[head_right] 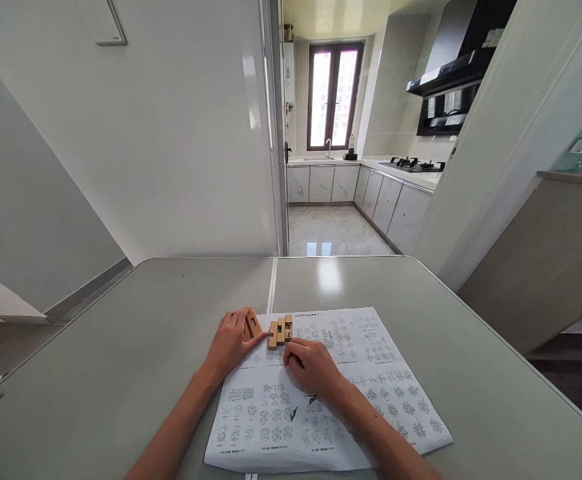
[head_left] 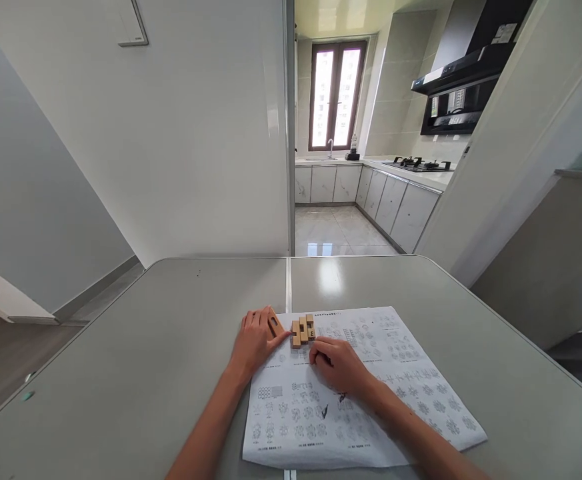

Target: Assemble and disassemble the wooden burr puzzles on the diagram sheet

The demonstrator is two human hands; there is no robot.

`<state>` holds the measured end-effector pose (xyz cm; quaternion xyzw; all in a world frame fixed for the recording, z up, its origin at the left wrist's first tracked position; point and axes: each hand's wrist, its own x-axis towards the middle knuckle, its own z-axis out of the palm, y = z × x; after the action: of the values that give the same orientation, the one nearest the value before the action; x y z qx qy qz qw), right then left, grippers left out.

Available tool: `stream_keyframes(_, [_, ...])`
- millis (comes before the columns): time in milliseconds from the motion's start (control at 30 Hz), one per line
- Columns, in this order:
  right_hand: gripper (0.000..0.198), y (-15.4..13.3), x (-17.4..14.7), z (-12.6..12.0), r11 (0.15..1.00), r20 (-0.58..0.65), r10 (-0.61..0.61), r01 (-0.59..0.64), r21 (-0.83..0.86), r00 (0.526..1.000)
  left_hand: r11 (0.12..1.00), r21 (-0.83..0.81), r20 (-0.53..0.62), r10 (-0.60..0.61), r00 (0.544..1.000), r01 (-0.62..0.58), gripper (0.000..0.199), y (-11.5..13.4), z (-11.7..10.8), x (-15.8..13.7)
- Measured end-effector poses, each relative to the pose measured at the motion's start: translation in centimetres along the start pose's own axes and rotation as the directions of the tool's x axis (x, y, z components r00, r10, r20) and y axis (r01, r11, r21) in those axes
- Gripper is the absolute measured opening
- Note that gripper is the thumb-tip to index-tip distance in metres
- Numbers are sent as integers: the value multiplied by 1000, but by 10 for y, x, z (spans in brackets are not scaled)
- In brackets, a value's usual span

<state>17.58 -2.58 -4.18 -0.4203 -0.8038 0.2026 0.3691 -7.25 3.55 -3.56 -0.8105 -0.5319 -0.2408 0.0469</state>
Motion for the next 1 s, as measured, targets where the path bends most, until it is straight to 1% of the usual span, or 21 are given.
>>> stream_keyframes(100, [30, 0, 0, 0, 1000, 6, 16, -16, 6, 1000, 1000, -1, 7, -8, 1000, 8, 74, 2, -3, -5])
stream_keyframes(233, [30, 0, 0, 0, 999, 7, 37, -37, 16, 999, 1000, -16, -4, -9, 1000, 9, 68, 4, -10, -19])
stream_keyframes(333, [29, 1, 0, 1, 999, 7, 40, -40, 20, 999, 999, -51, -2, -2, 1000, 2, 69, 7, -17, -30])
stream_keyframes(433, [29, 1, 0, 0, 999, 7, 38, -38, 19, 999, 991, -128, 36, 53, 998, -48, 71, 11, -26, -35])
stream_keyframes(533, [29, 2, 0, 0, 999, 13, 30, -30, 16, 999, 974, -206, 96, 119, 988, -98, 73, 15, -33, -33])
stream_keyframes(700, [29, 4, -1, 1, 1000, 21, 15, -15, 0, 1000, 934, -334, 175, 195, 965, -128, 82, 19, -44, -30])
stream_keyframes(733, [28, 4, -2, 1, 1000, 21, 8, -8, -6, 1000, 922, -367, 184, 199, 963, -121, 81, 20, -46, -29])
stream_keyframes(767, [27, 3, -2, 2, 1000, 21, -4, 4, -14, 1000, 913, -394, 183, 190, 964, -105, 74, 19, -46, -29])
stream_keyframes(800, [26, 2, -3, 2, 1000, 22, -19, 20, -24, 1000, 909, -410, 171, 161, 972, -78, 63, 19, -46, -28])
stream_keyframes(867, [25, -2, -4, 1, 997, 35, -55, 57, -50, 998, 918, -396, 113, 57, 992, -7, 37, 17, -43, -27])
stream_keyframes(900, [25, -5, -4, 1, 995, 45, -71, 74, -62, 996, 931, -364, 72, -6, 997, 32, 31, 15, -41, -26])
stream_keyframes(1000, [29, -15, -5, -1, 993, 86, -95, 101, -68, 992, 966, -228, -31, -133, 991, 122, 29, 10, -36, -25])
